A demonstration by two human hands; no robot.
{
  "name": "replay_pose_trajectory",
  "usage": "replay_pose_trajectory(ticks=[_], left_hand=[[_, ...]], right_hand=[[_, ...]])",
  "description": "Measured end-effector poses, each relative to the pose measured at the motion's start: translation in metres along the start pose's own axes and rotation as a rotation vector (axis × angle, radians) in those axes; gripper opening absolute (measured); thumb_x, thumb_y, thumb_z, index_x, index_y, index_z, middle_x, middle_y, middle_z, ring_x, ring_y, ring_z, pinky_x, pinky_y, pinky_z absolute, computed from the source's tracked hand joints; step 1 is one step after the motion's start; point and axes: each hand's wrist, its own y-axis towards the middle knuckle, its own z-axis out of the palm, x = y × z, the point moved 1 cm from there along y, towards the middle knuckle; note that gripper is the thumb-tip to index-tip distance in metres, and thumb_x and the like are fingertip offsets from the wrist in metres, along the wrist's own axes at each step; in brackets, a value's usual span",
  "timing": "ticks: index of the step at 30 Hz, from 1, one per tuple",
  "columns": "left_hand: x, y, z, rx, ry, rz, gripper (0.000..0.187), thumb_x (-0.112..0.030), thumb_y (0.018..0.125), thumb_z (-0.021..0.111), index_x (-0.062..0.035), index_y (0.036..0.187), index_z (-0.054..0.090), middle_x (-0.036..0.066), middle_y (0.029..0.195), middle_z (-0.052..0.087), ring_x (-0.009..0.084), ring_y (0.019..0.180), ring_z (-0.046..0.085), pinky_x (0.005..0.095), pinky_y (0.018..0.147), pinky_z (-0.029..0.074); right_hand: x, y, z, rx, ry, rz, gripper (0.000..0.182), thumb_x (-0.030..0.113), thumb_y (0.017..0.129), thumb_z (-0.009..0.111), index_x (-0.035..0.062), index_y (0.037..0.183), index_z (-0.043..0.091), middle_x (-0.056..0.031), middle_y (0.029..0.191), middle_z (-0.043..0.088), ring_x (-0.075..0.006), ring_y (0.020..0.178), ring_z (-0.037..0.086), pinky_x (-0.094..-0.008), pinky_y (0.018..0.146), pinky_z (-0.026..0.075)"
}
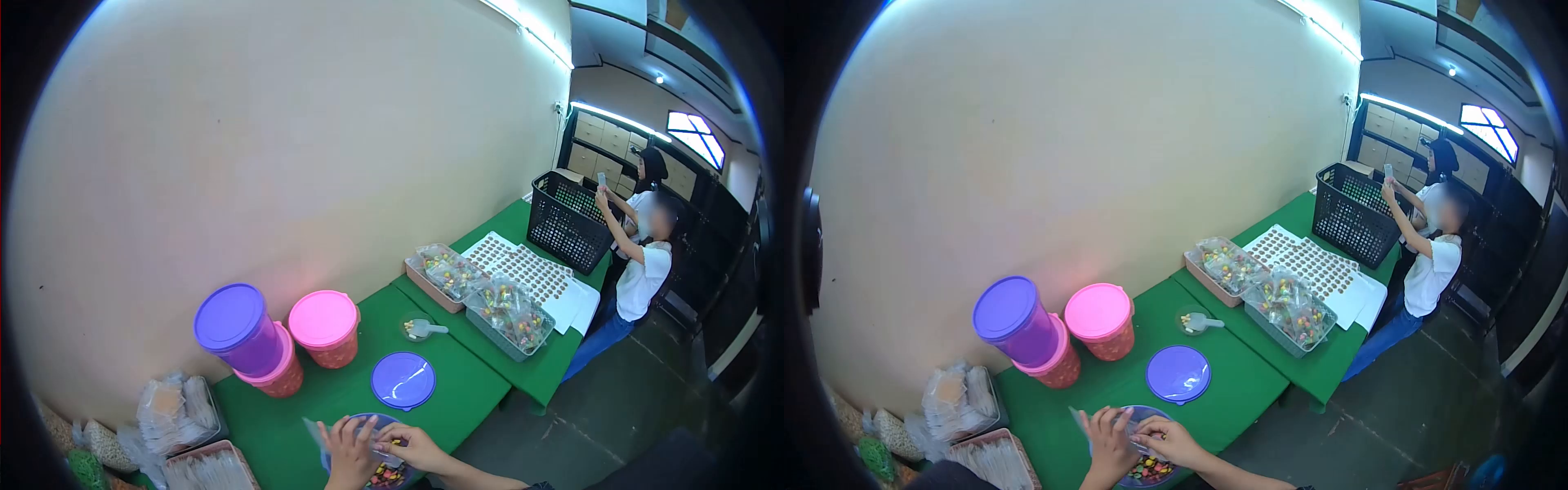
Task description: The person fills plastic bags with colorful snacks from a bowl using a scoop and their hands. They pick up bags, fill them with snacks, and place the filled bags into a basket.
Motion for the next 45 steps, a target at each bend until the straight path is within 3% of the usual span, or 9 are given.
replay_pose_trajectory(ticks=[7, 8, 12, 17, 20, 24, 28, 34, 45], left_hand=[[-0.053, 0.007, 0.059, -0.133, -0.695, -0.189, 0.055, -0.013, 0.056, 0.079, -0.01, 0.103, 0.051, 0.012, 0.098, 0.052, 0.0318, 0.095, 0.054, 0.0585, 0.106, 0.028], [-0.051, 0.003, 0.066, -0.194, -0.715, -0.165, 0.049, -0.012, 0.059, 0.079, -0.0076, 0.099, 0.051, 0.01, 0.089, 0.054, 0.0269, 0.083, 0.056, 0.0475, 0.095, 0.042], [-0.054, -0.007, 0.068, -0.233, -0.923, -0.413, 0.051, -0.01, 0.064, 0.08, -0.0061, 0.106, 0.051, 0.008, 0.092, 0.051, 0.0191, 0.086, 0.054, 0.032, 0.077, 0.045], [-0.036, -0.022, 0.054, -0.239, -1.002, -0.475, 0.065, -0.013, 0.06, 0.084, -0.0064, 0.114, 0.049, 0.009, 0.097, 0.05, 0.0198, 0.087, 0.053, 0.0324, 0.078, 0.045], [-0.028, -0.02, 0.031, -0.046, -0.654, -0.378, 0.09, -0.033, 0.052, 0.09, -0.0106, 0.127, 0.047, 0.013, 0.109, 0.051, 0.0297, 0.099, 0.05, 0.041, 0.091, 0.039], [-0.027, -0.032, 0.012, 0.031, -0.653, -0.362, 0.102, -0.032, 0.044, 0.092, -0.0086, 0.131, 0.045, 0.013, 0.111, 0.049, 0.032, 0.108, 0.045, 0.0422, 0.093, 0.04], [-0.018, -0.06, 0.008, -0.003, -0.568, -0.354, 0.096, -0.029, 0.047, 0.091, -0.0084, 0.13, 0.047, 0.014, 0.114, 0.05, 0.0327, 0.108, 0.048, 0.0439, 0.094, 0.039], [-0.014, -0.079, 0.005, 0.05, -0.537, -0.244, 0.073, -0.019, 0.061, 0.083, -0.0125, 0.127, 0.051, 0.011, 0.111, 0.061, 0.0319, 0.103, 0.059, 0.0463, 0.101, 0.039], [0.007, -0.087, 0.039, 0.173, -0.538, -0.293, 0.085, -0.018, 0.055, 0.084, -0.011, 0.131, 0.045, 0.014, 0.117, 0.057, 0.0346, 0.115, 0.052, 0.0449, 0.1, 0.037]], right_hand=[[-0.001, -0.018, -0.064, 0.105, -0.068, 0.114, 0.025, 0.021, 0.084, 0.073, 0.0033, 0.073, 0.059, -0.0024, 0.088, 0.059, -0.0118, 0.086, 0.053, -0.0259, 0.077, 0.043], [-0.005, -0.019, -0.065, 0.13, -0.083, 0.013, 0.025, 0.022, 0.085, 0.071, 0.0035, 0.075, 0.058, -0.0017, 0.085, 0.058, -0.0108, 0.083, 0.053, -0.0258, 0.075, 0.043], [-0.002, -0.019, -0.063, 0.272, 0.088, 0.089, 0.024, 0.024, 0.092, 0.063, 0.003, 0.083, 0.056, -0.0006, 0.081, 0.056, -0.0086, 0.078, 0.052, -0.0246, 0.073, 0.043], [0.005, -0.012, -0.046, 0.406, 0.077, 0.119, 0.016, 0.017, 0.094, 0.059, 0.003, 0.089, 0.056, -0.0022, 0.086, 0.056, -0.0098, 0.082, 0.055, -0.0261, 0.076, 0.045], [-0.001, -0.011, -0.036, 0.241, -0.35, -0.097, 0.018, 0.016, 0.082, 0.065, 0.0023, 0.088, 0.057, -0.0068, 0.084, 0.058, -0.0185, 0.078, 0.057, -0.0317, 0.075, 0.046], [0.001, 0.0, -0.019, 0.276, -0.524, 0.012, 0.027, 0.025, 0.074, 0.07, 0.0026, 0.084, 0.06, -0.011, 0.075, 0.061, -0.025, 0.075, 0.059, -0.036, 0.071, 0.048], [-0.005, 0.002, 0.007, 0.373, -0.816, -0.126, 0.032, 0.03, 0.074, 0.068, 0.0021, 0.09, 0.063, -0.0151, 0.081, 0.065, -0.031, 0.081, 0.062, -0.0397, 0.074, 0.049], [-0.029, -0.005, 0.019, 0.571, -0.794, 0.059, 0.047, 0.039, 0.071, 0.069, -0.0005, 0.096, 0.065, -0.0222, 0.088, 0.067, -0.0367, 0.079, 0.065, -0.0441, 0.072, 0.051], [-0.012, -0.009, 0.014, 0.202, -0.894, 0.099, 0.022, 0.026, 0.078, 0.065, 0.0055, 0.084, 0.072, -0.0183, 0.079, 0.067, -0.0368, 0.075, 0.065, -0.0456, 0.071, 0.052]])
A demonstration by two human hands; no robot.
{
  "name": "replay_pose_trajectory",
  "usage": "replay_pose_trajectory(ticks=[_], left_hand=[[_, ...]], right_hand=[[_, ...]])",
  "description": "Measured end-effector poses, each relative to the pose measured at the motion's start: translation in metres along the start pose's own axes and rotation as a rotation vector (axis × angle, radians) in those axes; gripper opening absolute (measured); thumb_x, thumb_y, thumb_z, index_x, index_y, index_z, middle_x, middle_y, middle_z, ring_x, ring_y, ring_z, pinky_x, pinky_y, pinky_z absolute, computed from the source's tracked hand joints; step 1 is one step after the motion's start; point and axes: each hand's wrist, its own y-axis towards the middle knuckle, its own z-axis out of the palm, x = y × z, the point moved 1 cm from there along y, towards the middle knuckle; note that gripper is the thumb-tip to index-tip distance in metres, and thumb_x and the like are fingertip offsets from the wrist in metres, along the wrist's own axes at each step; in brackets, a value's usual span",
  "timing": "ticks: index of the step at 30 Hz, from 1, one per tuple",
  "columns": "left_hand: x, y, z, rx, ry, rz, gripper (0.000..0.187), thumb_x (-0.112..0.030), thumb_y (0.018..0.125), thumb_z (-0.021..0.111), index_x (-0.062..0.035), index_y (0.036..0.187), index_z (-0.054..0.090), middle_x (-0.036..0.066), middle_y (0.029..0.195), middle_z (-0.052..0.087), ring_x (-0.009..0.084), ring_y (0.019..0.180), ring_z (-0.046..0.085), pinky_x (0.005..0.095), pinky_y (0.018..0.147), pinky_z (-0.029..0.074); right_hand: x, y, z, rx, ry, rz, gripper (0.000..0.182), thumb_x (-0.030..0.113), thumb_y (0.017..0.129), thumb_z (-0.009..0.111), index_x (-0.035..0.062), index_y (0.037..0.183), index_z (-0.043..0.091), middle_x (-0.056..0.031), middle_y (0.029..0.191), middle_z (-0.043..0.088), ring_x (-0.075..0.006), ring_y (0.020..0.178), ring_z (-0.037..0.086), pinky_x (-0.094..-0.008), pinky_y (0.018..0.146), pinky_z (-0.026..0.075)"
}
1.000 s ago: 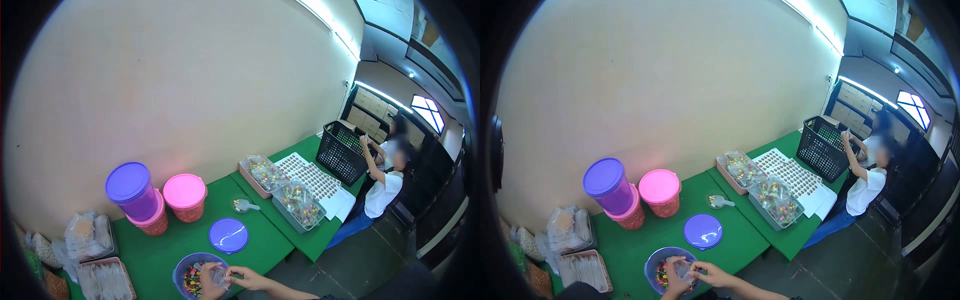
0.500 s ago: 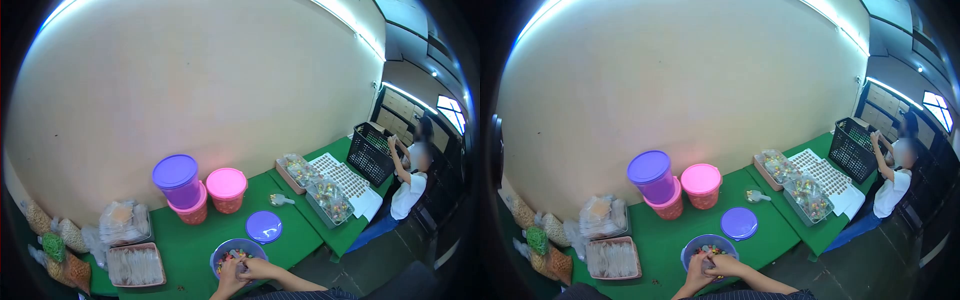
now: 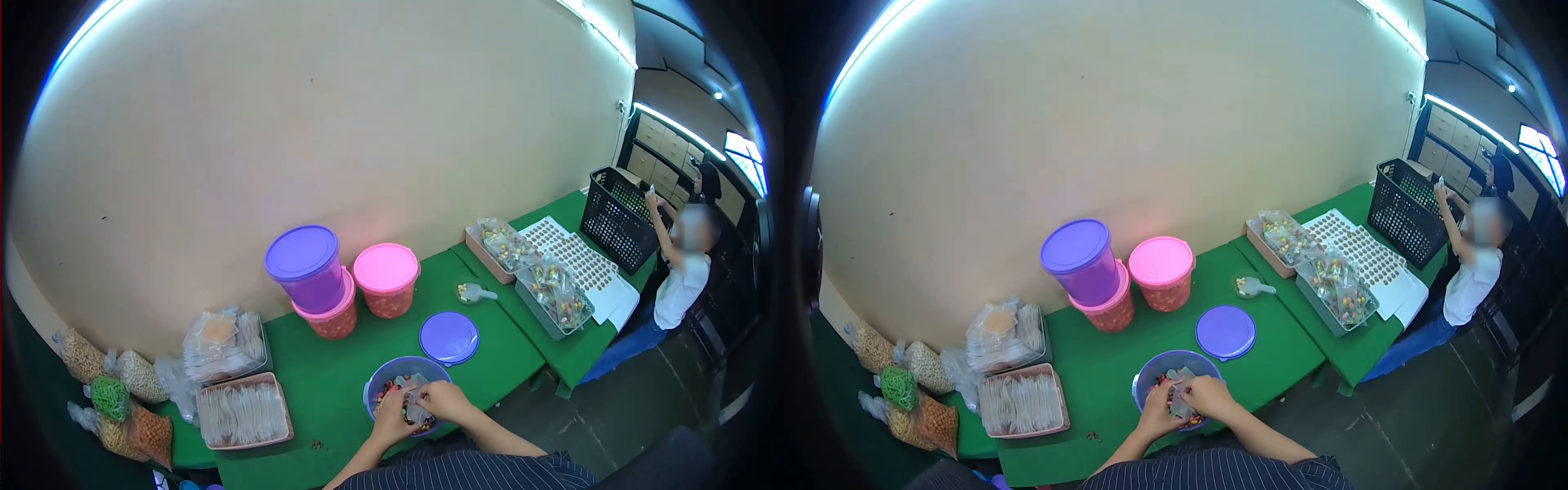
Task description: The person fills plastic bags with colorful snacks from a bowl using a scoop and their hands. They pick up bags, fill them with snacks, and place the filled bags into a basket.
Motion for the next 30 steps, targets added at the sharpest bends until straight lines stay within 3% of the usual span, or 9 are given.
replay_pose_trajectory(ticks=[3, 5, 6, 8, 11, 14, 21, 28, 30], left_hand=[[0.005, 0.002, -0.003, 0.002, 0.14, 0.035, 0.094, -0.017, 0.056, 0.083, -0.0137, 0.139, 0.039, 0.013, 0.117, 0.056, 0.0321, 0.11, 0.054, 0.047, 0.096, 0.039], [0.015, 0.008, -0.003, 0.112, -0.062, -0.261, 0.107, -0.021, 0.054, 0.084, -0.0158, 0.146, 0.029, 0.012, 0.118, 0.055, 0.0302, 0.114, 0.051, 0.0502, 0.102, 0.032], [0.015, 0.008, -0.002, 0.109, -0.059, -0.257, 0.107, -0.021, 0.054, 0.084, -0.0158, 0.146, 0.029, 0.012, 0.118, 0.055, 0.0302, 0.114, 0.051, 0.0502, 0.102, 0.032], [0.013, 0.006, 0.003, 0.051, 0.125, -0.077, 0.118, -0.027, 0.05, 0.086, -0.0126, 0.149, 0.024, 0.01, 0.117, 0.056, 0.0288, 0.118, 0.049, 0.0594, 0.109, 0.016], [-0.003, 0.004, -0.002, -0.07, 0.311, 0.039, 0.115, -0.037, 0.051, 0.084, -0.011, 0.147, 0.026, 0.008, 0.116, 0.055, 0.0293, 0.122, 0.045, 0.0667, 0.107, 0.002], [-0.005, 0.006, -0.013, -0.022, 0.257, 0.049, 0.113, -0.045, 0.052, 0.082, -0.0127, 0.147, 0.029, 0.008, 0.115, 0.054, 0.0306, 0.122, 0.043, 0.0706, 0.104, -0.003], [-0.031, 0.013, -0.033, -0.042, 0.329, 0.126, 0.114, -0.05, 0.048, 0.082, -0.0153, 0.145, 0.033, 0.005, 0.102, 0.052, 0.0283, 0.118, 0.045, 0.0703, 0.105, -0.003], [-0.021, 0.019, -0.046, -0.117, 0.208, 0.183, 0.123, -0.052, 0.044, 0.084, -0.0108, 0.145, 0.028, 0.005, 0.097, 0.051, 0.0274, 0.106, 0.048, 0.0658, 0.108, 0.007], [-0.019, 0.019, -0.051, -0.11, 0.384, 0.094, 0.121, -0.05, 0.045, 0.084, -0.013, 0.145, 0.028, 0.007, 0.101, 0.051, 0.0287, 0.107, 0.047, 0.0662, 0.108, 0.007]], right_hand=[[-0.004, -0.002, -0.002, 0.042, -0.035, 0.038, 0.024, 0.028, 0.081, 0.063, 0.0068, 0.088, 0.071, -0.0165, 0.077, 0.067, -0.0348, 0.073, 0.065, -0.0437, 0.067, 0.05], [-0.001, -0.006, -0.003, 0.031, -0.042, 0.038, 0.024, 0.028, 0.082, 0.062, 0.0067, 0.087, 0.072, -0.0166, 0.076, 0.066, -0.0351, 0.074, 0.065, -0.0439, 0.066, 0.05], [0.004, -0.006, -0.007, 0.014, -0.048, 0.041, 0.024, 0.028, 0.083, 0.061, 0.0066, 0.085, 0.072, -0.0167, 0.076, 0.066, -0.0354, 0.074, 0.064, -0.0442, 0.066, 0.05], [0.014, -0.008, -0.019, -0.002, 0.007, 0.058, 0.023, 0.026, 0.082, 0.06, 0.0055, 0.087, 0.071, -0.0184, 0.077, 0.066, -0.0365, 0.074, 0.064, -0.0449, 0.068, 0.05], [0.007, -0.003, -0.022, -0.025, 0.157, 0.049, 0.023, 0.022, 0.084, 0.058, 0.0031, 0.089, 0.07, -0.0204, 0.079, 0.066, -0.0376, 0.074, 0.064, -0.0447, 0.069, 0.049], [0.0, -0.007, -0.021, -0.07, 0.323, 0.002, 0.024, 0.02, 0.089, 0.055, 0.0005, 0.089, 0.068, -0.0197, 0.077, 0.065, -0.0343, 0.071, 0.063, -0.0417, 0.067, 0.049], [0.011, -0.017, -0.046, 0.006, 0.464, 0.026, 0.027, 0.021, 0.095, 0.051, -0.0017, 0.089, 0.064, -0.0119, 0.074, 0.063, -0.0157, 0.068, 0.058, -0.031, 0.064, 0.046], [0.023, -0.014, -0.045, 0.023, 0.628, -0.02, 0.027, 0.02, 0.098, 0.046, -0.0003, 0.097, 0.064, -0.0038, 0.08, 0.065, -0.0119, 0.073, 0.056, -0.0285, 0.068, 0.046], [0.017, -0.012, -0.042, -0.084, 1.068, 0.017, 0.029, 0.023, 0.098, 0.049, -0.0012, 0.091, 0.064, -0.0054, 0.079, 0.066, -0.0105, 0.071, 0.058, -0.0285, 0.068, 0.047]])
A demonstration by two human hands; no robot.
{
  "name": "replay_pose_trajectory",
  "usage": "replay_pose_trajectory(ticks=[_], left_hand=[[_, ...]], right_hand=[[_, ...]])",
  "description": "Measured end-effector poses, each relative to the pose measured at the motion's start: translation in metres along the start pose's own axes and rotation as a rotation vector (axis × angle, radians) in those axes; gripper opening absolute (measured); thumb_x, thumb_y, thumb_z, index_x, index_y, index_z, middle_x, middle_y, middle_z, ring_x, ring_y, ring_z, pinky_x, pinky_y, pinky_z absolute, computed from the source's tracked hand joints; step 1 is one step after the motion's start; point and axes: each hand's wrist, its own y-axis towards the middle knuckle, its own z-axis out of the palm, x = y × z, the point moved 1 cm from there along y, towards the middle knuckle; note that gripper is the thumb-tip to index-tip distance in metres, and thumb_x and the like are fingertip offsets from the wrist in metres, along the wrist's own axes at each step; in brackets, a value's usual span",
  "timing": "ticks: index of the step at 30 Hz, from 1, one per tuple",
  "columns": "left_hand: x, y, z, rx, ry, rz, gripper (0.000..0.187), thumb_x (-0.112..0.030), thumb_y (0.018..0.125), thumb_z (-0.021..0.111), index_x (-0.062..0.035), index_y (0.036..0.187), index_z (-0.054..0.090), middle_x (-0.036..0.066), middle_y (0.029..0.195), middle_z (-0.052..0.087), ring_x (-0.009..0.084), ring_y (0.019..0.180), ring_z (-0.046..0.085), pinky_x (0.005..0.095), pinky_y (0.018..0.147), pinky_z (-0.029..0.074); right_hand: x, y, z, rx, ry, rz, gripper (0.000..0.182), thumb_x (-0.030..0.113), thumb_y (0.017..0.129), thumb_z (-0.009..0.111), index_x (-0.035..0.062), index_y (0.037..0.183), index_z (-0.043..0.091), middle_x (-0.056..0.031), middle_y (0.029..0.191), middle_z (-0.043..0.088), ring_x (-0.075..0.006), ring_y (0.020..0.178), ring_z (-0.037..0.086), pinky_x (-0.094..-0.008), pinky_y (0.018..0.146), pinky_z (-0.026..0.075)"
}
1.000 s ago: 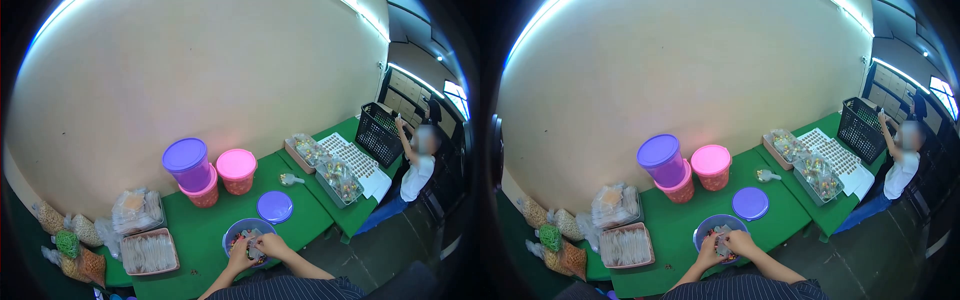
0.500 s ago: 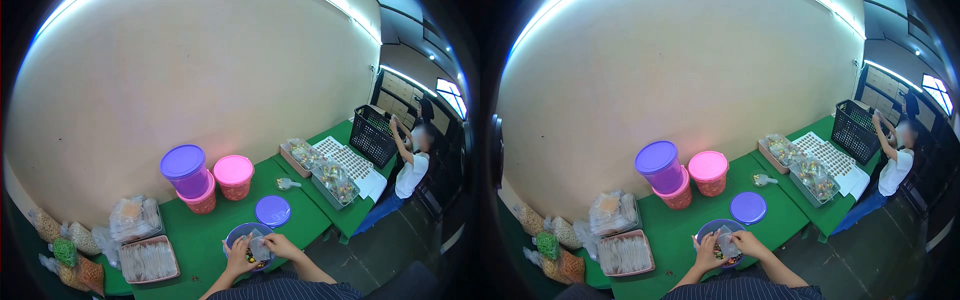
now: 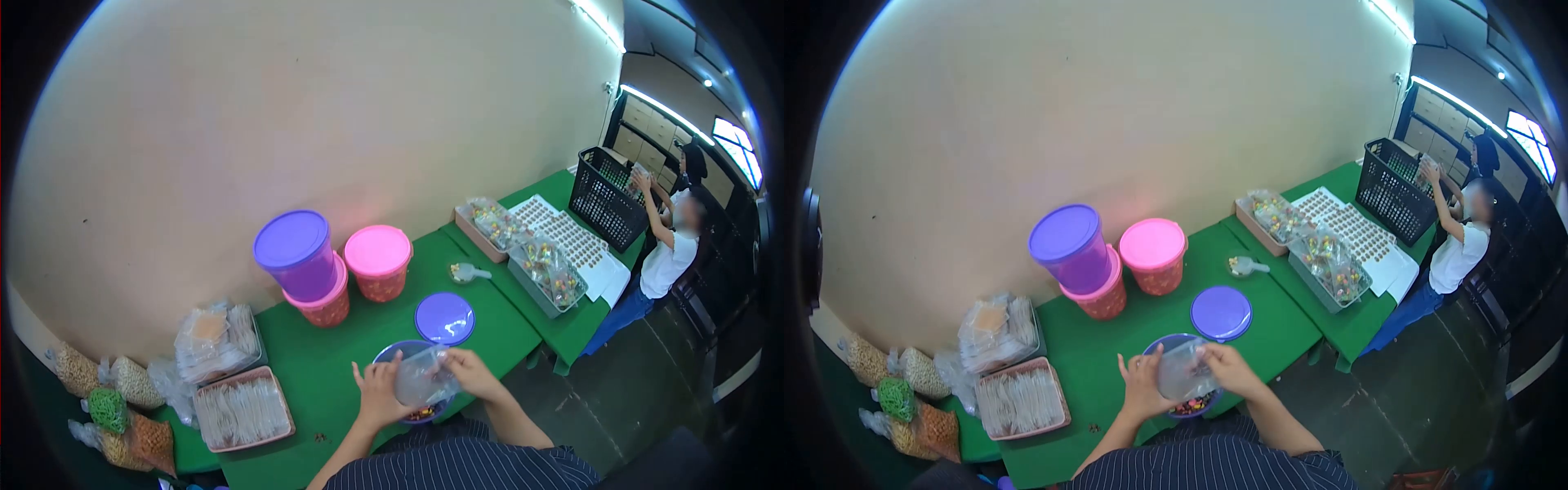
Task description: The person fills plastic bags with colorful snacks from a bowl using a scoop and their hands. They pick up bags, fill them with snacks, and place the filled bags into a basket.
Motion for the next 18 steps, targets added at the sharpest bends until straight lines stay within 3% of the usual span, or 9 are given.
replay_pose_trajectory(ticks=[1, 3, 7, 9, 12, 13, 14, 16, 18], left_hand=[[0.01, -0.004, 0.003, 0.012, -0.005, -0.013, 0.121, -0.05, 0.045, 0.084, -0.013, 0.145, 0.028, 0.007, 0.101, 0.051, 0.0287, 0.107, 0.047, 0.0662, 0.108, 0.007], [0.035, -0.007, 0.011, 0.1, 0.075, -0.083, 0.12, -0.049, 0.045, 0.085, -0.0155, 0.145, 0.028, 0.011, 0.114, 0.047, 0.0332, 0.116, 0.042, 0.0678, 0.107, 0.004], [0.012, 0.004, -0.03, 0.051, 0.065, -0.108, 0.119, -0.049, 0.049, 0.086, -0.0186, 0.147, 0.025, 0.014, 0.132, 0.038, 0.038, 0.13, 0.032, 0.0677, 0.107, 0.003], [0.004, 0.005, -0.033, -0.029, -0.173, 0.039, 0.12, -0.049, 0.051, 0.086, -0.0157, 0.147, 0.022, 0.014, 0.141, 0.031, 0.04, 0.139, 0.022, 0.0681, 0.107, 0.002], [-0.008, 0.007, -0.022, 0.038, -0.428, 0.136, 0.118, -0.048, 0.053, 0.087, -0.0139, 0.145, 0.021, 0.013, 0.145, 0.031, 0.0395, 0.14, 0.02, 0.0673, 0.108, 0.004], [-0.009, 0.007, -0.017, 0.017, -0.458, 0.174, 0.11, -0.039, 0.053, 0.088, -0.0122, 0.141, 0.028, 0.011, 0.136, 0.043, 0.0358, 0.132, 0.037, 0.0629, 0.11, 0.013], [-0.004, 0.005, -0.009, 0.016, -0.465, 0.165, 0.11, -0.039, 0.053, 0.088, -0.0122, 0.141, 0.028, 0.011, 0.136, 0.043, 0.0358, 0.132, 0.037, 0.0629, 0.11, 0.013], [0.003, 0.008, -0.001, 0.007, -0.544, 0.127, 0.097, -0.027, 0.056, 0.087, -0.0119, 0.136, 0.035, 0.009, 0.126, 0.053, 0.0305, 0.117, 0.053, 0.0541, 0.109, 0.027], [0.001, 0.009, -0.005, -0.025, -0.564, 0.115, 0.085, -0.022, 0.058, 0.084, -0.011, 0.131, 0.042, 0.009, 0.121, 0.057, 0.0291, 0.11, 0.057, 0.0494, 0.105, 0.034]], right_hand=[[0.005, 0.001, -0.003, 0.001, 0.004, 0.018, 0.029, 0.023, 0.098, 0.049, -0.0012, 0.091, 0.064, -0.0054, 0.079, 0.066, -0.0105, 0.071, 0.058, -0.0285, 0.068, 0.047], [0.017, 0.001, -0.008, 0.031, -0.41, -0.025, 0.028, 0.02, 0.098, 0.049, -0.0014, 0.089, 0.065, -0.0051, 0.076, 0.066, -0.0093, 0.07, 0.057, -0.0267, 0.066, 0.046], [0.014, 0.004, 0.002, -0.057, -0.356, -0.044, 0.029, 0.02, 0.096, 0.051, -0.0026, 0.086, 0.065, -0.0077, 0.069, 0.064, -0.0094, 0.062, 0.053, -0.0271, 0.059, 0.044], [0.024, 0.004, 0.011, -0.055, -0.595, 0.052, 0.028, 0.021, 0.094, 0.053, -0.0041, 0.087, 0.065, -0.0111, 0.062, 0.06, -0.0102, 0.056, 0.052, -0.0295, 0.053, 0.041], [0.015, 0.006, 0.031, 0.048, -0.652, -0.035, 0.027, 0.022, 0.091, 0.057, -0.004, 0.087, 0.064, -0.0149, 0.059, 0.058, -0.0155, 0.053, 0.055, -0.033, 0.052, 0.041], [0.015, 0.006, 0.034, 0.055, -0.659, -0.027, 0.027, 0.022, 0.091, 0.057, -0.004, 0.087, 0.064, -0.0149, 0.059, 0.058, -0.0155, 0.053, 0.055, -0.033, 0.052, 0.041], [0.017, 0.005, 0.038, 0.069, -0.752, -0.008, 0.026, 0.023, 0.089, 0.059, -0.0017, 0.087, 0.066, -0.0135, 0.061, 0.059, -0.017, 0.053, 0.056, -0.0331, 0.052, 0.042], [0.022, 0.005, 0.042, 0.091, -0.937, 0.024, 0.024, 0.026, 0.084, 0.063, 0.0028, 0.088, 0.068, -0.0108, 0.065, 0.061, -0.0201, 0.055, 0.057, -0.0333, 0.054, 0.044], [0.012, 0.003, 0.04, 0.052, -1.026, -0.022, 0.023, 0.026, 0.082, 0.063, 0.0043, 0.086, 0.069, -0.0103, 0.07, 0.062, -0.0237, 0.059, 0.059, -0.0355, 0.056, 0.046]])
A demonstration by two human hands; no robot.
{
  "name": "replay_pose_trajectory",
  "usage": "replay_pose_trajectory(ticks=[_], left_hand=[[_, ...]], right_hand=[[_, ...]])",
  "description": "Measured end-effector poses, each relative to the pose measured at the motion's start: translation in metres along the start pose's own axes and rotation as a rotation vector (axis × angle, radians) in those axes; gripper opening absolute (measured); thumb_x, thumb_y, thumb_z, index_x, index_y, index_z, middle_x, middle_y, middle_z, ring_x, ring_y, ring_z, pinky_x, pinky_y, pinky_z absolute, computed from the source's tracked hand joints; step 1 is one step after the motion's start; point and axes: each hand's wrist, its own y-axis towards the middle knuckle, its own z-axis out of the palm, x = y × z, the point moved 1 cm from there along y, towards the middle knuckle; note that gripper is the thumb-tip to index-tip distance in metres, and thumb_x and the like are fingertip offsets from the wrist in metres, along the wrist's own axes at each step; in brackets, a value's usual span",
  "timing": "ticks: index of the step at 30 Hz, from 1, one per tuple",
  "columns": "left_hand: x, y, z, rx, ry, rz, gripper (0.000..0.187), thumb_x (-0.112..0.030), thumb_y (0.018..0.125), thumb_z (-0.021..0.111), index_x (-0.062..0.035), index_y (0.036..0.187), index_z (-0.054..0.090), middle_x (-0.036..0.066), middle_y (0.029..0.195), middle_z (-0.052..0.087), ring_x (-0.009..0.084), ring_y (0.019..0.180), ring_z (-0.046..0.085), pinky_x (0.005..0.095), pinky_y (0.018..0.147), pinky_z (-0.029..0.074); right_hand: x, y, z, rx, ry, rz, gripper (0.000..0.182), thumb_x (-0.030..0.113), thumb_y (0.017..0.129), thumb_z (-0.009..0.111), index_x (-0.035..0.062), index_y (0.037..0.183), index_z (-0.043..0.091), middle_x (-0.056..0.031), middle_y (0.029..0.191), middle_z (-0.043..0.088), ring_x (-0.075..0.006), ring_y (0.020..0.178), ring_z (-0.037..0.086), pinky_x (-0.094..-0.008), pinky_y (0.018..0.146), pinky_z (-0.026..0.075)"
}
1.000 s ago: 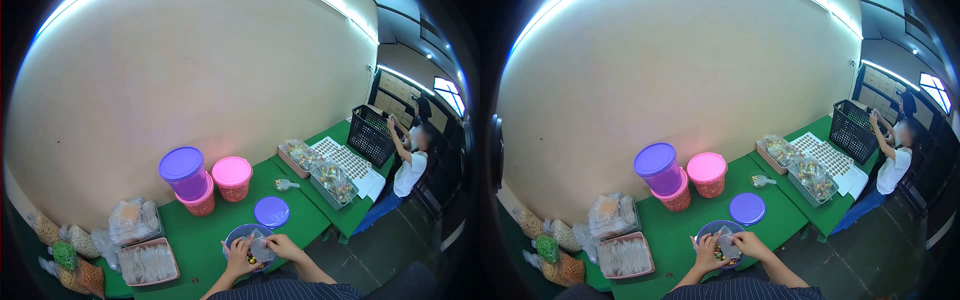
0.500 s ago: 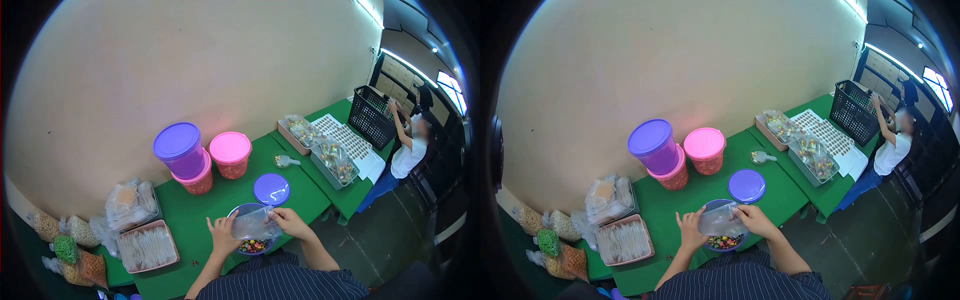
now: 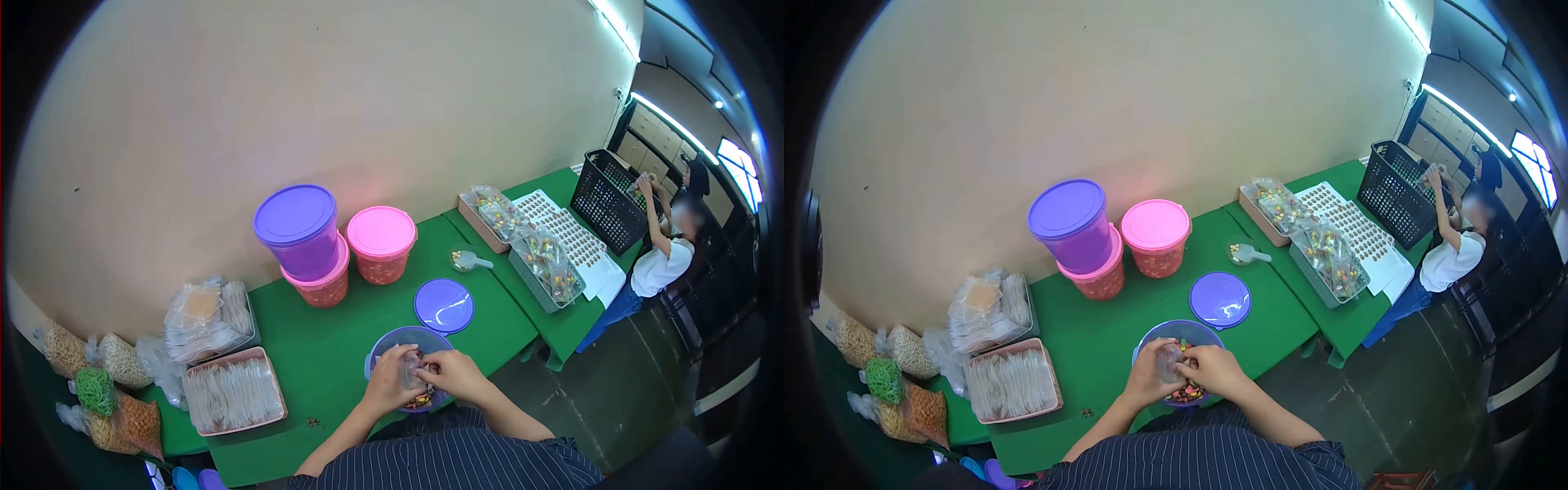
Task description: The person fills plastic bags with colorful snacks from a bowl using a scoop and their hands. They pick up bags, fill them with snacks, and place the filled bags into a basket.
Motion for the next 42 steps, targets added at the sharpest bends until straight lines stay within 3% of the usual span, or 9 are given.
replay_pose_trajectory(ticks=[7, 14, 19, 27, 32, 36, 38, 40, 42], left_hand=[[0.006, -0.006, -0.006, -0.032, 0.173, 0.154, 0.043, -0.012, 0.071, 0.075, -0.0091, 0.111, 0.062, 0.007, 0.105, 0.067, 0.026, 0.095, 0.064, 0.0371, 0.086, 0.049], [0.02, -0.021, 0.001, -0.064, 0.119, 0.106, 0.055, -0.015, 0.069, 0.078, -0.0087, 0.119, 0.056, 0.01, 0.113, 0.064, 0.0268, 0.102, 0.062, 0.0394, 0.09, 0.048], [0.039, -0.038, 0.029, -0.228, 0.202, 0.072, 0.106, -0.024, 0.054, 0.088, -0.0068, 0.138, 0.025, 0.017, 0.122, 0.046, 0.0365, 0.113, 0.05, 0.0574, 0.106, 0.029], [0.029, -0.038, 0.032, -0.344, 0.224, -0.018, 0.087, -0.02, 0.058, 0.083, -0.0094, 0.13, 0.036, 0.013, 0.113, 0.05, 0.0326, 0.105, 0.052, 0.0577, 0.106, 0.027], [0.026, -0.034, 0.013, -0.326, 0.193, 0.061, 0.064, -0.012, 0.057, 0.08, -0.0087, 0.115, 0.051, 0.006, 0.104, 0.059, 0.0287, 0.096, 0.058, 0.0528, 0.104, 0.031], [0.017, -0.035, 0.004, -0.299, 0.155, 0.045, 0.049, -0.009, 0.058, 0.081, -0.008, 0.1, 0.056, 0.005, 0.098, 0.062, 0.0265, 0.09, 0.061, 0.0475, 0.099, 0.038], [0.015, -0.034, 0.004, -0.312, 0.11, 0.047, 0.045, -0.009, 0.06, 0.082, -0.0077, 0.097, 0.056, 0.007, 0.098, 0.061, 0.0256, 0.09, 0.061, 0.0454, 0.097, 0.041], [0.017, -0.034, 0.011, -0.381, -0.16, -0.093, 0.054, -0.008, 0.063, 0.084, -0.0078, 0.103, 0.047, 0.009, 0.095, 0.058, 0.0227, 0.094, 0.061, 0.0448, 0.098, 0.041], [0.019, -0.034, 0.015, -0.414, -0.366, -0.116, 0.055, -0.006, 0.065, 0.084, -0.008, 0.103, 0.044, 0.01, 0.096, 0.058, 0.0231, 0.096, 0.06, 0.0451, 0.099, 0.04]], right_hand=[[0.0, 0.006, 0.008, -0.146, -0.113, 0.074, 0.02, 0.024, 0.078, 0.063, 0.0053, 0.079, 0.069, -0.009, 0.076, 0.061, -0.029, 0.071, 0.063, -0.04, 0.062, 0.049], [0.001, 0.01, 0.019, -0.196, -0.141, 0.069, 0.02, 0.024, 0.079, 0.065, 0.004, 0.079, 0.07, -0.0094, 0.076, 0.061, -0.0278, 0.069, 0.063, -0.0382, 0.062, 0.049], [0.004, 0.005, 0.017, -0.077, 0.184, -0.029, 0.02, 0.022, 0.078, 0.069, 0.0032, 0.086, 0.069, -0.0103, 0.078, 0.064, -0.0261, 0.072, 0.065, -0.0372, 0.068, 0.051], [-0.001, -0.008, 0.041, 0.013, 0.379, 0.091, 0.02, 0.013, 0.079, 0.068, -0.0024, 0.092, 0.066, -0.0143, 0.078, 0.068, -0.0222, 0.07, 0.068, -0.0312, 0.066, 0.052], [0.0, -0.01, 0.039, -0.369, 0.236, 0.004, 0.02, 0.009, 0.077, 0.069, -0.003, 0.093, 0.064, -0.0144, 0.072, 0.062, -0.0221, 0.07, 0.063, -0.0328, 0.062, 0.049], [0.006, -0.012, 0.036, -0.412, 0.269, 0.022, 0.019, 0.007, 0.077, 0.069, -0.0029, 0.091, 0.062, -0.0124, 0.071, 0.059, -0.019, 0.068, 0.059, -0.0314, 0.061, 0.046], [0.007, -0.012, 0.025, -0.22, 0.469, 0.125, 0.009, 0.007, 0.084, 0.067, -0.0015, 0.087, 0.064, -0.0036, 0.074, 0.06, -0.006, 0.064, 0.054, -0.025, 0.061, 0.046], [0.003, -0.011, 0.014, -0.11, 0.61, 0.109, 0.017, 0.015, 0.09, 0.063, 0.0011, 0.099, 0.063, -0.002, 0.081, 0.06, -0.0049, 0.071, 0.052, -0.0236, 0.065, 0.046], [-0.01, -0.011, 0.015, -0.277, 0.929, 0.077, 0.03, 0.025, 0.095, 0.059, 0.0016, 0.114, 0.057, -0.0034, 0.087, 0.059, -0.0092, 0.08, 0.053, -0.0252, 0.072, 0.047]])
